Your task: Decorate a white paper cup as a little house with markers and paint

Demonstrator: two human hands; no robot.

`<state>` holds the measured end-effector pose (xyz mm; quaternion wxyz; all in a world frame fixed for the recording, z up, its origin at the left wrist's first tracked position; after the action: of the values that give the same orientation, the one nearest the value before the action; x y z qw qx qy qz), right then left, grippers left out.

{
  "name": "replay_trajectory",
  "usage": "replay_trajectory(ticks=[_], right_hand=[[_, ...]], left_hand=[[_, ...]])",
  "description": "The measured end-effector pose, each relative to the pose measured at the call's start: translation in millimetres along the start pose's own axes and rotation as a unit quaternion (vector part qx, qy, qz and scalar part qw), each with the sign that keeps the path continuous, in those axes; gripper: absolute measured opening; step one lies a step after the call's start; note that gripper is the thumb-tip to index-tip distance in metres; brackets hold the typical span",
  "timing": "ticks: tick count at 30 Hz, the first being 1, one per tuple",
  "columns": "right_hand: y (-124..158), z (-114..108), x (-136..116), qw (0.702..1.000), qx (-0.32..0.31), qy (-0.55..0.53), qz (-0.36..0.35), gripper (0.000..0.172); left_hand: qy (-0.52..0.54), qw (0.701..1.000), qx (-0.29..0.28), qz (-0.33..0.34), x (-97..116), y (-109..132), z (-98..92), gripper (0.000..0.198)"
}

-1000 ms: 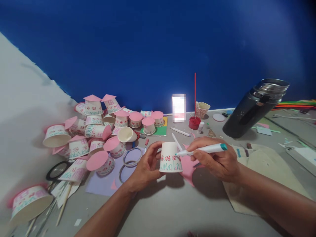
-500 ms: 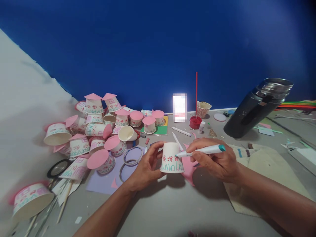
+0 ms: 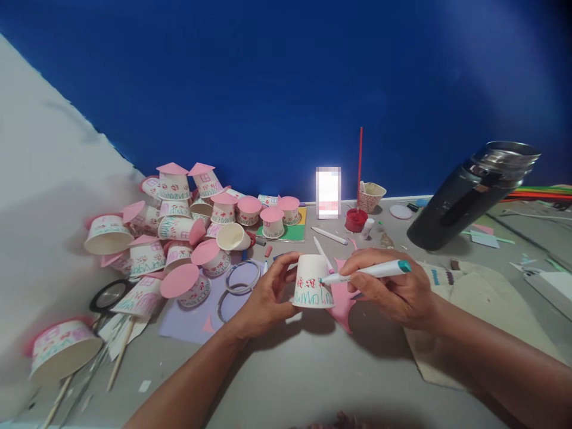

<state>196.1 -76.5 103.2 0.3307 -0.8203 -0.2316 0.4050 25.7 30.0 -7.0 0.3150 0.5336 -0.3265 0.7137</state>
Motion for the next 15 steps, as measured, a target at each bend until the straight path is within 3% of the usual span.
replay_trajectory(ticks=[15], right_hand=[[-2.0,1.3,-6.7,1.000,-0.010,0.015,-0.021,0.016]], left_hand=[[0.006,1.000,0.019,-0.006,0.3,-0.4,-1.3,0.076]])
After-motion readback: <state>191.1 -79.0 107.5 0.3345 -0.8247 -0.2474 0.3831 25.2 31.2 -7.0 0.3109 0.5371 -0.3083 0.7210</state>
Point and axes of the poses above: each hand's wrist, its own y-axis away from the middle knuckle, its own z-axis out of the palm, x = y × z, the point moved 7 cm from there along -y, towards the middle knuckle, and after that the axes turned 3 degrees about y, right-handed, at the moved point
